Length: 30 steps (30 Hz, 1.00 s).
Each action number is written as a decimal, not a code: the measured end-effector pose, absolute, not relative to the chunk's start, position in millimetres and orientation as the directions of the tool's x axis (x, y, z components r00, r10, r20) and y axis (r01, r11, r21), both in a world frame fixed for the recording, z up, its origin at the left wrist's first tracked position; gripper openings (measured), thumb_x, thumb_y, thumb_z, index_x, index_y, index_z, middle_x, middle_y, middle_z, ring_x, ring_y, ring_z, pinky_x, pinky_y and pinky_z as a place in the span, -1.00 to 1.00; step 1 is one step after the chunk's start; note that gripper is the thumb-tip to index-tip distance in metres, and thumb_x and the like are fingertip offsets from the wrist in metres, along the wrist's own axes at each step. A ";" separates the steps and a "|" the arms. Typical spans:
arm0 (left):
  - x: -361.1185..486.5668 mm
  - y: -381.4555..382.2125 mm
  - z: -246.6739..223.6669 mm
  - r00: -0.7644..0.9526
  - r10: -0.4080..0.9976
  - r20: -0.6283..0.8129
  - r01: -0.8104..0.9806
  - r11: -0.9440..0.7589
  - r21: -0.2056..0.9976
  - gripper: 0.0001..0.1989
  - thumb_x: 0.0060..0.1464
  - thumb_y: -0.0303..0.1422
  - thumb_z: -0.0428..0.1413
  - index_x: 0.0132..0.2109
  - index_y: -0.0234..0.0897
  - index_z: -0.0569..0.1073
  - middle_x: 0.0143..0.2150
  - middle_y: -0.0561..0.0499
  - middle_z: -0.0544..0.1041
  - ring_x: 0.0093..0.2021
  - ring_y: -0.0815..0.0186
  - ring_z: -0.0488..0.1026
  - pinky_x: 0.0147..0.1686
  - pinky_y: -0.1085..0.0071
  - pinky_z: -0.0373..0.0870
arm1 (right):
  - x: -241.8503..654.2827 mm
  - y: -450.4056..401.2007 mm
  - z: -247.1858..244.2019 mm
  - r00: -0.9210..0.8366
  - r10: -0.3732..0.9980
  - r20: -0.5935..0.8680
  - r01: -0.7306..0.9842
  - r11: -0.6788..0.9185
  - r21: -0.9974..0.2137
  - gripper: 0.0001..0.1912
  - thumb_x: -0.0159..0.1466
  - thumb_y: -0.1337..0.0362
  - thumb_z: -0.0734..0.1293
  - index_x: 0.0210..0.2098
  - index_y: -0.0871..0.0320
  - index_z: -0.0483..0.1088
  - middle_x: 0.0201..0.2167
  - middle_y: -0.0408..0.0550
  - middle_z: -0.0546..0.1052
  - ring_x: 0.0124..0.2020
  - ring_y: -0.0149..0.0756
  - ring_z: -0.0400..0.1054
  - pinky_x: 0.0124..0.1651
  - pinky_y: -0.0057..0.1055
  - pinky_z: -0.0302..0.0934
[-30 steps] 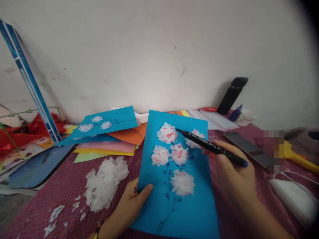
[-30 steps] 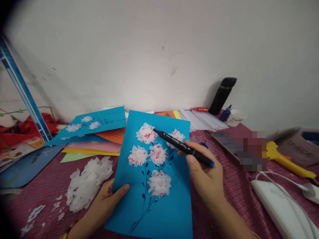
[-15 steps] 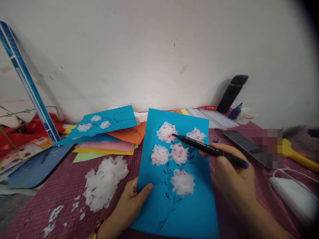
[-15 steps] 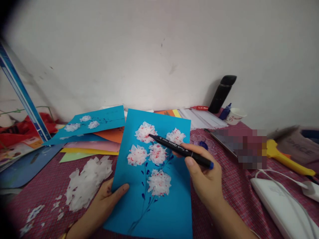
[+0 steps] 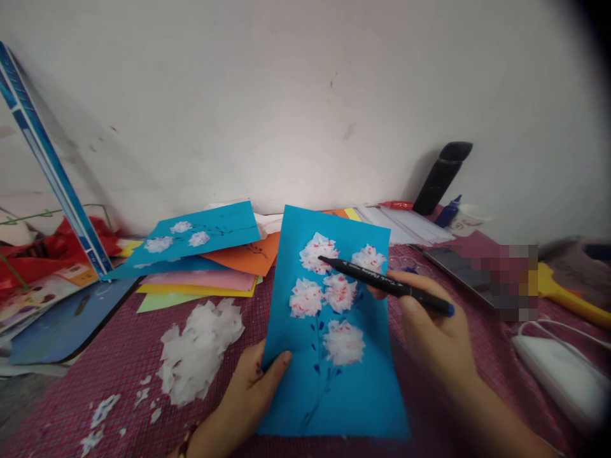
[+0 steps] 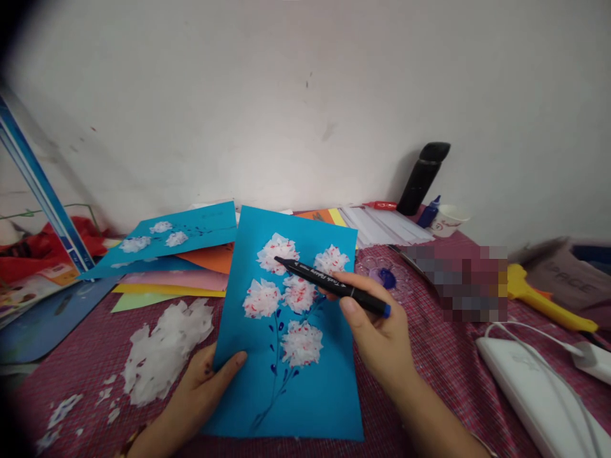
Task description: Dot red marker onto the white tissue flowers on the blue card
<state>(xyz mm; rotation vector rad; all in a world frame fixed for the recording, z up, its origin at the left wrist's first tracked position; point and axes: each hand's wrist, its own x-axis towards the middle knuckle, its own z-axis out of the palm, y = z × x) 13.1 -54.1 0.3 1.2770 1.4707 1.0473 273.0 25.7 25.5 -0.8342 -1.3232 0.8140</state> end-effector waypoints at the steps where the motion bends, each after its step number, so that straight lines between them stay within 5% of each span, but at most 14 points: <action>1: 13.2 -54.5 -1.4 -0.085 0.995 -0.062 0.276 0.083 0.958 -0.60 0.08 -0.01 0.18 -0.44 -0.27 0.46 -0.47 0.00 0.46 -0.43 0.27 0.37 -0.43 0.41 0.41 | 272.2 26.5 26.4 0.063 0.880 0.471 -0.032 0.473 -0.880 -0.76 0.25 0.12 0.44 -0.08 -0.10 0.57 -0.33 -0.05 0.63 -0.28 -0.13 0.54 -0.23 -0.20 0.45; 8: 10.8 -57.4 -10.3 -0.086 0.996 -0.003 0.358 0.034 0.933 -0.62 0.15 -0.02 0.13 -0.40 -0.25 0.50 -0.45 0.00 0.45 -0.43 0.28 0.33 -0.41 0.42 0.36 | 271.4 29.4 29.1 0.246 0.848 0.469 -0.190 0.517 -0.835 -0.82 0.29 0.17 0.38 -0.12 -0.03 0.56 -0.39 -0.08 0.60 -0.33 -0.20 0.51 -0.18 -0.20 0.41; 14: 9.7 -59.1 -13.3 -0.098 0.992 0.075 0.448 -0.023 0.894 -0.63 0.19 -0.07 0.12 -0.41 -0.24 0.52 -0.46 0.03 0.45 -0.43 0.29 0.33 -0.37 0.42 0.35 | 270.6 26.2 25.3 0.085 0.891 0.447 -0.155 0.455 -0.877 -0.74 0.29 0.16 0.39 -0.02 -0.06 0.52 -0.30 -0.05 0.62 -0.25 -0.15 0.53 -0.17 -0.20 0.41; 18: 9.5 -60.3 -13.5 -0.036 0.997 0.072 0.431 -0.050 0.901 -0.63 0.24 -0.08 0.08 -0.39 -0.22 0.53 -0.45 0.04 0.47 -0.44 0.30 0.33 -0.36 0.43 0.35 | 269.6 26.5 29.8 0.152 0.862 0.483 -0.257 0.506 -0.823 -0.81 0.30 0.15 0.37 -0.12 -0.02 0.55 -0.38 -0.09 0.61 -0.28 -0.22 0.52 -0.19 -0.30 0.39; 24: 10.2 -59.6 -12.7 -0.051 0.997 0.065 0.439 -0.036 0.898 -0.66 0.22 -0.09 0.10 -0.35 -0.22 0.56 -0.44 0.01 0.49 -0.41 0.27 0.37 -0.32 0.38 0.39 | 269.7 25.7 28.6 0.070 0.895 0.441 -0.164 0.447 -0.880 -0.75 0.28 0.09 0.39 -0.06 -0.08 0.54 -0.30 -0.06 0.61 -0.25 -0.13 0.52 -0.14 -0.15 0.41; 30: 11.4 -53.7 -3.6 -0.054 0.998 -0.028 0.294 0.043 0.955 -0.63 0.13 -0.02 0.15 -0.38 -0.25 0.52 -0.40 -0.04 0.53 -0.41 0.26 0.40 -0.33 0.35 0.45 | 273.9 29.4 37.0 0.216 0.859 0.465 -0.250 0.509 -0.824 -0.82 0.31 0.18 0.33 -0.16 -0.02 0.56 -0.41 -0.09 0.57 -0.34 -0.23 0.47 -0.19 -0.24 0.37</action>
